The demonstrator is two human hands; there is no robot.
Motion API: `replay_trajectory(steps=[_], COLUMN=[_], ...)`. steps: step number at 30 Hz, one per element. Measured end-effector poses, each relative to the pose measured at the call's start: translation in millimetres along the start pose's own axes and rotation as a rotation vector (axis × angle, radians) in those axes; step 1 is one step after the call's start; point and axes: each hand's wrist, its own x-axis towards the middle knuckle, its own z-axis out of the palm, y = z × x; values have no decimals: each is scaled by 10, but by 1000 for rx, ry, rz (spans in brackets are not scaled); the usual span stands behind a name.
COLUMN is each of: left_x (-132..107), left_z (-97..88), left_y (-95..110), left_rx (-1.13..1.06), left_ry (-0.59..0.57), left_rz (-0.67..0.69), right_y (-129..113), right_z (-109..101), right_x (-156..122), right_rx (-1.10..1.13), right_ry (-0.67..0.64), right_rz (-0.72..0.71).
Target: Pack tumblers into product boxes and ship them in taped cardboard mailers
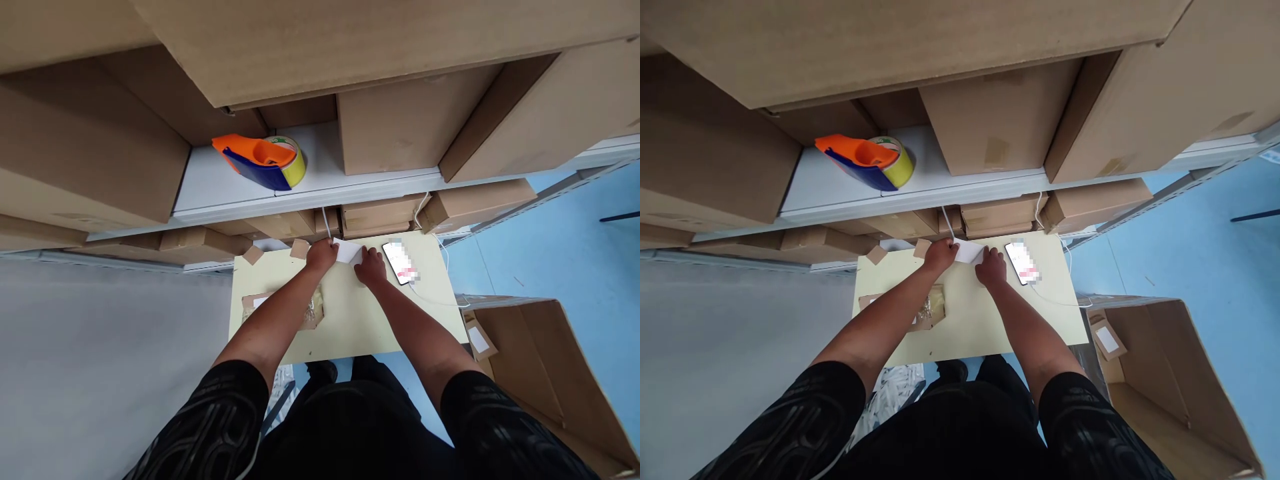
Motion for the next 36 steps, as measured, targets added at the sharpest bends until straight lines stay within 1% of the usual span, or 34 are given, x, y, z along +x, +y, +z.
replay_trajectory(steps=[5,8,10,12,15,17,18,20,22,23,25,27,28,29,30,32,34,35,36], left_x=[23,60,83,77,-42,-218,-334,-614,-935,-1101,-1429,-1732,-1870,-1999,-2120,-2334,-2508,-2573,-2622], left_z=[52,-8,-112,-262,-544,-740,-830,-980,-1082,-1116,-1158,-1178,-1183,-1186,-1187,-1182,-1166,-1155,-1140], left_y=[-26,-82,-187,-353,-656,-833,-900,-974,-969,-943,-867,-792,-767,-756,-761,-821,-944,-1025,-1115], left_rx=[12,36,52,59,34,-16,-55,-159,-277,-329,-429,-518,-564,-604,-636,-667,-656,-640,-626], left_ry=[-25,-21,13,66,161,235,273,340,391,407,427,430,412,401,384,361,341,339,345], left_rz=[-16,-53,-93,-140,-201,-211,-202,-164,-108,-81,-47,-13,15,61,137,308,452,489,493], right_y=[12,-1,2,16,35,2,-43,-209,-482,-651,-1022,-1375,-1526,-1651,-1750,-1873,-1918,-1922,-1918], right_z=[53,74,85,85,36,-30,-68,-135,-174,-181,-181,-182,-187,-195,-204,-216,-205,-190,-169], right_x=[35,35,39,51,49,-15,-82,-300,-613,-789,-1133,-1427,-1547,-1649,-1736,-1870,-1963,-1998,-2027], right_rx=[-37,-45,-53,-62,-52,-23,3,95,245,333,491,613,667,720,777,889,976,1014,1052], right_ry=[21,24,21,25,27,39,65,157,248,262,228,168,137,109,85,54,54,57,56], right_rz=[-19,-25,-28,-33,-30,-26,-38,-124,-284,-362,-470,-533,-548,-552,-541,-472,-358,-289,-216])
